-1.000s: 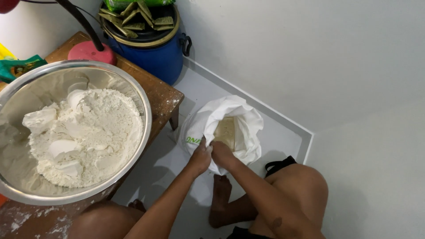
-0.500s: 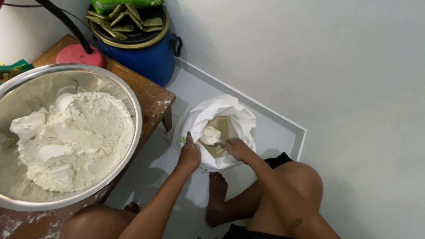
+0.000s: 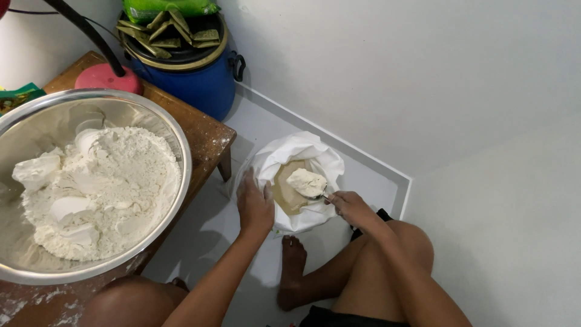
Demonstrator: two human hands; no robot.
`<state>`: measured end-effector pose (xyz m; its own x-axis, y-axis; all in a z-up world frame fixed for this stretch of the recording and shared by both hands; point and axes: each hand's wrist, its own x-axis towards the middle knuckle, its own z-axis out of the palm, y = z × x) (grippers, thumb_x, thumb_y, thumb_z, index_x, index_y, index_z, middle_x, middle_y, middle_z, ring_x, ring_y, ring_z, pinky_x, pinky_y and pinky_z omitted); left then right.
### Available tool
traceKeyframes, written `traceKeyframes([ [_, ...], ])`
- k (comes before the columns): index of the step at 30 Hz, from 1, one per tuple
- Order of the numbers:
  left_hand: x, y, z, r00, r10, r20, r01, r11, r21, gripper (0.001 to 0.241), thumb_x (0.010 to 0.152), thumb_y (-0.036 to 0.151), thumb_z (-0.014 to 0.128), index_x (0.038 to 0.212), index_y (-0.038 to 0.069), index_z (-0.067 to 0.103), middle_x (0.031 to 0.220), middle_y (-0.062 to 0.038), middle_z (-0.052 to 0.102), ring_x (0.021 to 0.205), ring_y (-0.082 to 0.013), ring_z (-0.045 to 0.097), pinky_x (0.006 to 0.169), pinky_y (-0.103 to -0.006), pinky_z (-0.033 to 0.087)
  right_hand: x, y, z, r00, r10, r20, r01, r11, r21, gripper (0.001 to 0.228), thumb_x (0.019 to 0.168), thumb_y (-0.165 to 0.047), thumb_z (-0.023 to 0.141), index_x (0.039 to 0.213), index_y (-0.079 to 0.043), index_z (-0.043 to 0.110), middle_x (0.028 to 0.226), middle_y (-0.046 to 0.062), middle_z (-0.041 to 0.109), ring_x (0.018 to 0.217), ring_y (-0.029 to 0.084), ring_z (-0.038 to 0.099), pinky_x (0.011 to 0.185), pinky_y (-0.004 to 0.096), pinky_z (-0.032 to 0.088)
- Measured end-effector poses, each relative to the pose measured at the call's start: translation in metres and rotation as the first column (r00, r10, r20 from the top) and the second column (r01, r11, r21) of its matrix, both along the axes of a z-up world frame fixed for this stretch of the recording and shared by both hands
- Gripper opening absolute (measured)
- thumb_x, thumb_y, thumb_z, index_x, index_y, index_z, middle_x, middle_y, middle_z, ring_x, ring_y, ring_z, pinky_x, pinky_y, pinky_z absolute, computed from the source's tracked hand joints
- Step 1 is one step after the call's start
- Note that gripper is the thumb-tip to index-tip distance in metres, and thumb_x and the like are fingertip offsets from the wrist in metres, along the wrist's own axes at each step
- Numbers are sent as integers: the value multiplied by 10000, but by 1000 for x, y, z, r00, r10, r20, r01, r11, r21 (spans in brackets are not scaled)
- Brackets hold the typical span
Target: Scooping flour from a plastic bag into a large metal bowl using a metal scoop tool.
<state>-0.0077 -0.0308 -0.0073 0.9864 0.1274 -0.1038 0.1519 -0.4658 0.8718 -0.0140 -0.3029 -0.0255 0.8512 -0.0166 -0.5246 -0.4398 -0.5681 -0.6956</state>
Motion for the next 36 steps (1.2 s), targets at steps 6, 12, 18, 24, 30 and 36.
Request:
traceKeyframes([
  [6, -8, -23, -14, 989, 146, -35, -143, 842, -520, 445, 1120, 403, 395, 1262, -14, 460, 1000, -75, 550, 958, -192, 564, 836, -355, 516, -8, 7, 36, 1000, -4, -1, 4, 1000, 25, 547, 1042, -375, 435, 1304, 55, 648, 734, 73, 578, 668, 166, 514, 593, 286, 420],
  [12, 2, -39, 48, 787, -199, -584, -469, 422, -776, 974, 997, 736, 219, 1621, -5, 113, 1581, -348, 331, 1420, -449, 451, 1136, -496, 440, -17, 21, 83, 1000, -19, 3, 19, 999, 33, 512, 1039, -304, 410, 1314, 60, 641, 750, 71, 568, 682, 174, 520, 603, 285, 431],
  [18, 22, -45, 57, 797, -249, -550, -492, 259, -831, 989, 966, 789, 198, 1581, 16, 248, 1433, -276, 503, 1281, -448, 579, 1066, -552, 502, -9, 24, 109, 999, 16, 36, -17, 1000, 26, 567, 1042, -397, 442, 1266, 71, 671, 735, 87, 545, 698, 210, 517, 658, 328, 452],
  [24, 33, -22, 78, 857, -229, -461, -430, 173, -886, 872, 1011, 710, 234, 1540, 22, 322, 1412, -246, 541, 1252, -453, 597, 1039, -571, 537, 9, 48, 151, 988, 92, 126, -93, 996, -2, 486, 1044, -353, 464, 1177, 38, 722, 677, 62, 522, 655, 190, 510, 660, 325, 461],
  [30, 31, 44, 118, 927, -74, -368, -358, 121, -926, 791, 1003, 692, 293, 1448, 65, 478, 1277, -164, 625, 1141, -412, 665, 992, -553, 555, 34, 118, 201, 940, 268, 211, -277, 961, 15, 437, 1039, -304, 478, 1111, 41, 736, 618, 31, 459, 583, 147, 451, 579, 311, 422],
  [36, 36, 155, 115, 936, 103, -338, -348, 103, -932, 776, 998, 686, 283, 1497, 113, 441, 1359, -169, 573, 1222, -464, 613, 1043, -613, 504, 78, 210, 189, 869, 419, 265, -446, 893, 51, 381, 1028, -318, 499, 946, -23, 726, 553, 35, 480, 518, 145, 460, 528, 300, 392],
])
